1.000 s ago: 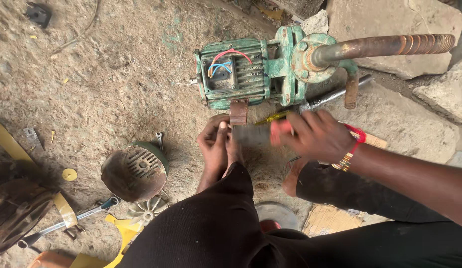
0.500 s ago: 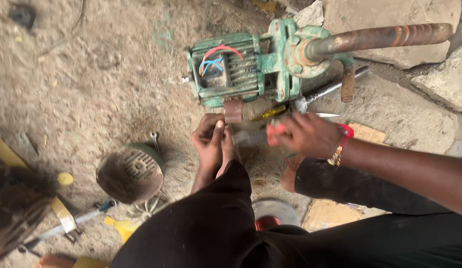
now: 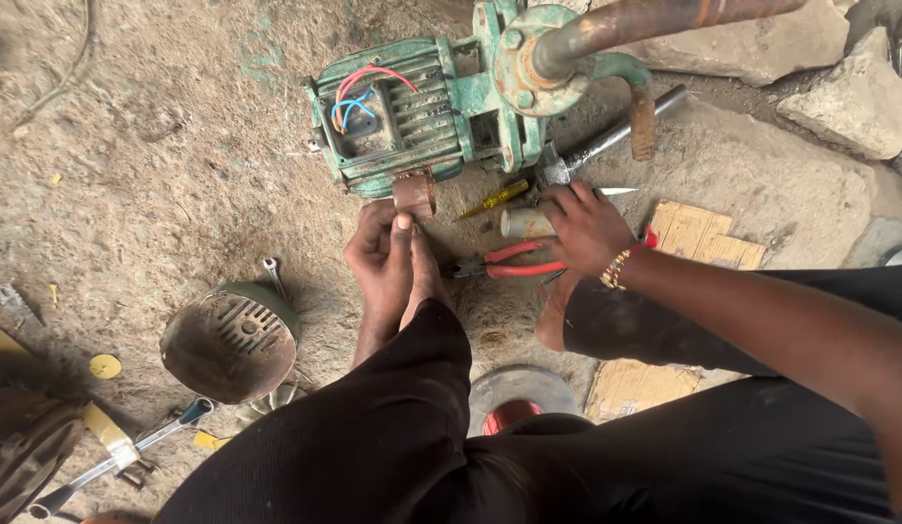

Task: The person sits on the floor and uses pliers and a screwdriver to adjust and tighten components on a green electric motor. They wrap a cylindrical part with white tape and manipulate the exposed wires inside the motor's terminal box.

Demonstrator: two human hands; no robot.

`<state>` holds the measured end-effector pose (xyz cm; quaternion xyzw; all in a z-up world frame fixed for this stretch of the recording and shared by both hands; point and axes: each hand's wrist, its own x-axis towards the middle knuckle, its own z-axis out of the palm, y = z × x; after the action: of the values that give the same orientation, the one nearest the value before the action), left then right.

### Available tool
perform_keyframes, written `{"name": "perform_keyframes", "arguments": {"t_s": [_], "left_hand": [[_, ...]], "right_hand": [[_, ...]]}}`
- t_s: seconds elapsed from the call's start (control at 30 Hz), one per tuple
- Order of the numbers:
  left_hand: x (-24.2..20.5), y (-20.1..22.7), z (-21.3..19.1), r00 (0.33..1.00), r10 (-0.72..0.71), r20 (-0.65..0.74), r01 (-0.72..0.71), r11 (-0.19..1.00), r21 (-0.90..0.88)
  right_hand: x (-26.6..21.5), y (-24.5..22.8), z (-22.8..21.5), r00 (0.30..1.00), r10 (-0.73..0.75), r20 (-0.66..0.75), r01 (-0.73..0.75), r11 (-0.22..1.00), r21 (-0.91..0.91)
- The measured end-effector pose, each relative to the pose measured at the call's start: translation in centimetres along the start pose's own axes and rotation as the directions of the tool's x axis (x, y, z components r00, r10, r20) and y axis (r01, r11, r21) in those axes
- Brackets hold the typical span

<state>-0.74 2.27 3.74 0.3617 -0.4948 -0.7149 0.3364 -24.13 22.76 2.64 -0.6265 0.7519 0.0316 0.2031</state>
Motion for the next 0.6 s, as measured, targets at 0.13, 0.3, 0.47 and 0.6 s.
{"name": "perform_keyframes", "arguments": {"t_s": [0.13,0.3,0.47,0.6], "left_hand": [[-0.2,0.0,0.1,1.000,0.012,-0.010,-0.011,0.997,0.079],[0.0,0.3,-0.1,0.999,0.032,0.010,-0.033,0.990,0.137],[-0.4,0.0,0.0,0.995,-0.090,-0.037,0.091,0.995,0.028],[-0.4,0.1,0.2,0.996,-0.084,-0.041,0.085,0.996,0.018]], "right_hand": [[1.3,-0.8,-0.2,0.988,0.058,0.140,-0.060,0.998,0.008],[1.6,-2.4,-2.6,0.980,0.066,0.189,-0.085,0.992,0.094],[1.5,-4.5,-5.1,0.988,0.149,0.048,-0.152,0.845,0.513],[3.9,-6.7,-6.1,0.958,0.160,-0.239,0.031,0.768,0.640]]}}
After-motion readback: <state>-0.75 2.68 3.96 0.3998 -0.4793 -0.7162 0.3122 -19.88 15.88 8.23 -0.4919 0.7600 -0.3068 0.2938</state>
